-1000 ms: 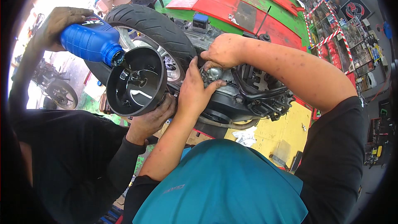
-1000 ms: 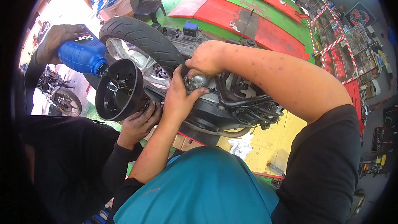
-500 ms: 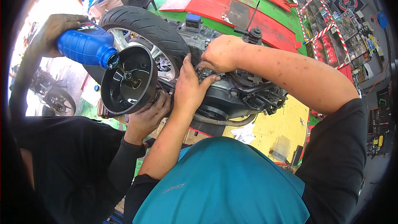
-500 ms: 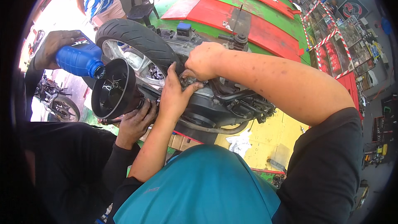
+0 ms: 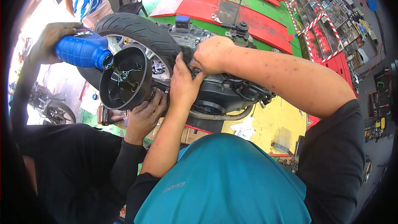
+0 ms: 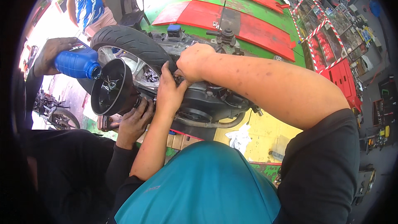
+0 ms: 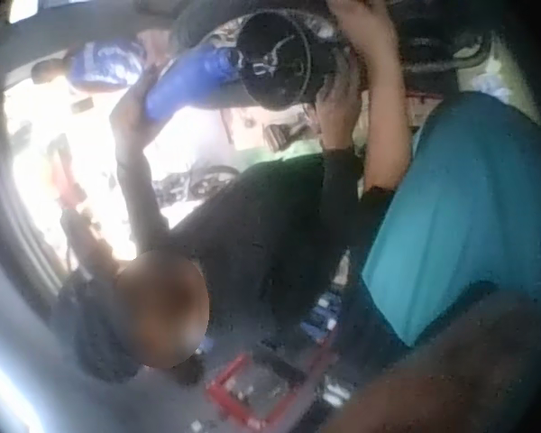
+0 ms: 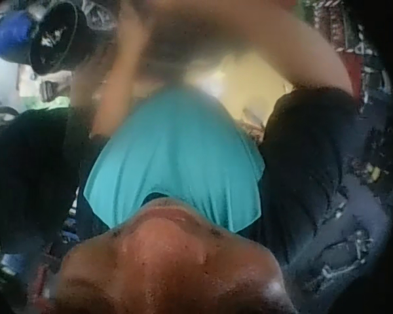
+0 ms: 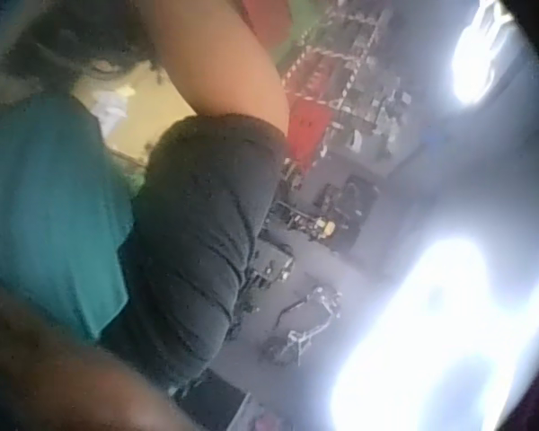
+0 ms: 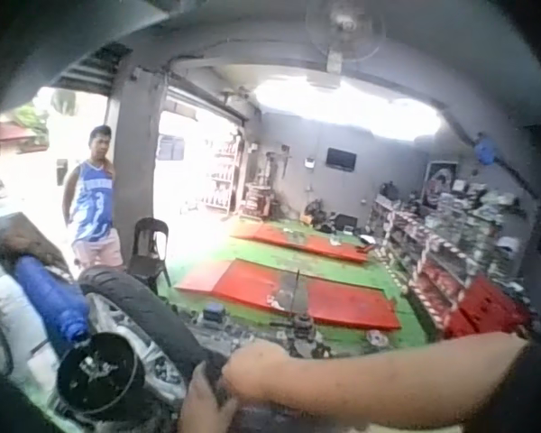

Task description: The person pours oil into a motorcycle engine using a funnel while another person assists. The person then removes the funnel and installs a metal side cover onto the motorcycle frame, securing it with bolts.

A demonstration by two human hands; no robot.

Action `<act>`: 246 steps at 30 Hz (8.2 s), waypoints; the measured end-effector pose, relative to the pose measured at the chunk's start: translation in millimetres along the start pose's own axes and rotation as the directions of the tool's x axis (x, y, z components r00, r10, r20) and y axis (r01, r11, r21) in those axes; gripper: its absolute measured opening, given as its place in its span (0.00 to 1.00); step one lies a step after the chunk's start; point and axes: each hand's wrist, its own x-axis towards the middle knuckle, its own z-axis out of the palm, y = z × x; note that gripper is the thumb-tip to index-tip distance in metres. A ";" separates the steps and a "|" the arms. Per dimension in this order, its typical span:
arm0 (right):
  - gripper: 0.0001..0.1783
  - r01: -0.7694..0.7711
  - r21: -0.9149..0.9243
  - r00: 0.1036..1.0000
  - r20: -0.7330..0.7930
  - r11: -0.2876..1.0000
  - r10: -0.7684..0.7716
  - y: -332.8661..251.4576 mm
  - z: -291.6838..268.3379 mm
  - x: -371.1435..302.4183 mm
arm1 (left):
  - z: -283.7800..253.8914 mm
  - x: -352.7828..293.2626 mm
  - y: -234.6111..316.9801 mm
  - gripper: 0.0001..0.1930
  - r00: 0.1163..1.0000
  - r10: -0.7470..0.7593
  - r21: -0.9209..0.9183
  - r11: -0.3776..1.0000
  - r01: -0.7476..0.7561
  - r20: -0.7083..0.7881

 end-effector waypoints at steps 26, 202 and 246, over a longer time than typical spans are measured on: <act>0.24 -0.195 0.001 0.979 -0.066 0.981 0.195 -36.9 1.6 -18.2 | 0.9 2.5 -2.5 0.50 1.000 0.028 0.062 0.998 -0.028 -0.007; 0.28 0.116 0.775 0.209 -0.631 0.621 0.747 39.6 216.5 -213.5 | -0.1 -9.4 69.0 0.15 0.878 0.461 0.003 0.885 -0.465 0.124; 0.27 0.451 0.600 0.583 -0.759 0.661 0.290 -38.5 179.1 -285.0 | -17.5 -85.4 7.0 0.25 0.930 0.368 -0.287 0.893 -0.346 0.022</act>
